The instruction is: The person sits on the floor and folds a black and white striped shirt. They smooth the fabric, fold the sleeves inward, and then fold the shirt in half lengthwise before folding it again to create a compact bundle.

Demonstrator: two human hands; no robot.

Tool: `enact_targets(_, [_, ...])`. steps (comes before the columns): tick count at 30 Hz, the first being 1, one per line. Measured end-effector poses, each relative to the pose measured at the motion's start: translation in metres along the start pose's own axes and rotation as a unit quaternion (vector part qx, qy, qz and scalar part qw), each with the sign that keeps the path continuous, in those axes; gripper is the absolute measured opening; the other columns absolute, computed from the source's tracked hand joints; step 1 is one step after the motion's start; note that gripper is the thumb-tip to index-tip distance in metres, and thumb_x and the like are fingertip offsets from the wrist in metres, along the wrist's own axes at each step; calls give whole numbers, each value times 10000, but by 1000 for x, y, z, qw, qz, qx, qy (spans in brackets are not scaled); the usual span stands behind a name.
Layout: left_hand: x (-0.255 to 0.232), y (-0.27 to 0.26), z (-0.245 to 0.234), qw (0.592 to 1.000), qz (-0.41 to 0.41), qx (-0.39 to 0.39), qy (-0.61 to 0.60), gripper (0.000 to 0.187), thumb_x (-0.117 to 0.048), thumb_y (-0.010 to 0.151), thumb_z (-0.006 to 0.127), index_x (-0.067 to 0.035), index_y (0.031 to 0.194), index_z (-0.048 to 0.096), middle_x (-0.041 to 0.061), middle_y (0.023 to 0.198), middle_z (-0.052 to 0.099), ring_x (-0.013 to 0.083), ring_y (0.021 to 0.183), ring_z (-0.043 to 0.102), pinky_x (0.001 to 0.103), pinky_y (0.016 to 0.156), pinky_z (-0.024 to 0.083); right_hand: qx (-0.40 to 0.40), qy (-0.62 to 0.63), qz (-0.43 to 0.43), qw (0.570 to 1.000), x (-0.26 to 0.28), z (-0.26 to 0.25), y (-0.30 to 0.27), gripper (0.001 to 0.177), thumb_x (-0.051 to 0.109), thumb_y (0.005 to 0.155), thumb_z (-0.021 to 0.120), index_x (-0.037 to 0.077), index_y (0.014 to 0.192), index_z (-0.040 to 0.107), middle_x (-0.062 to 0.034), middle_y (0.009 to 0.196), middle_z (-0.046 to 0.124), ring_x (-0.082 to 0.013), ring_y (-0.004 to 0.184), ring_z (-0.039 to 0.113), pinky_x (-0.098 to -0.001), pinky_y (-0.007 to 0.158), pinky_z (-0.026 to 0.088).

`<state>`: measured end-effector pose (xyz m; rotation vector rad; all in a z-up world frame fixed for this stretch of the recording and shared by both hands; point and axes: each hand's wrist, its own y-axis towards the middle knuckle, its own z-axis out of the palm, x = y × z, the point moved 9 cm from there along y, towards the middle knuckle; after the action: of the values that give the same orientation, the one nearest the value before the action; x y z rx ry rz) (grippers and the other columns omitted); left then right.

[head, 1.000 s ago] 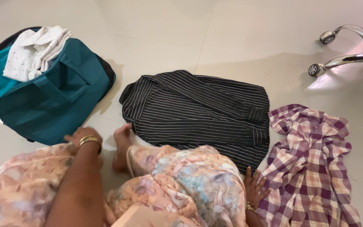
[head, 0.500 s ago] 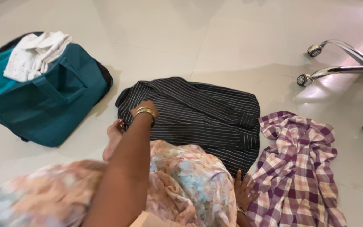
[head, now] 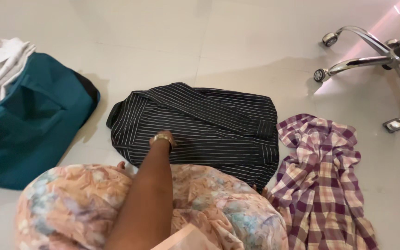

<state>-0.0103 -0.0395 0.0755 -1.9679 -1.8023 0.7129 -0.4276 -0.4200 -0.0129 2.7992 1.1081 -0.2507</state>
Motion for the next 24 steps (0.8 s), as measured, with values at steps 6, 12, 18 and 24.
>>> enact_targets(6, [24,3,29,999,-9,46,-18,923,-382,821,874,-459,1552,316,27,1688,220,373,1543,228,575,1158,403,28,10,32,999,-12,-11,5,640,421,986,499,248,1583,345,-117,1605,407,-316,1484,374,-608,1150,281])
enact_targets(12, [46,41,47,997,56,47,-16,969,-377,767,892,-498,1548,331,35,1696,207,407,1537,241,549,1153,444,30,20,44,998,-12,-56,-12,645,411,967,532,219,1565,382,-127,1578,445,-308,1469,400,-583,1153,295])
enact_targets(18, [69,107,62,971,226,68,-21,804,-542,809,823,-161,1468,563,143,1569,473,343,1438,462,452,1162,416,21,65,49,996,16,-135,-24,650,400,949,566,190,1547,419,-136,1551,484,-300,1454,426,-558,1156,310])
enact_targets(24, [99,109,3,975,126,15,-184,648,-469,864,800,-59,1335,626,213,1408,584,391,1286,590,503,1034,522,53,132,65,988,19,-144,-68,656,389,930,600,162,1529,456,-146,1524,522,-293,1439,452,-534,1158,324])
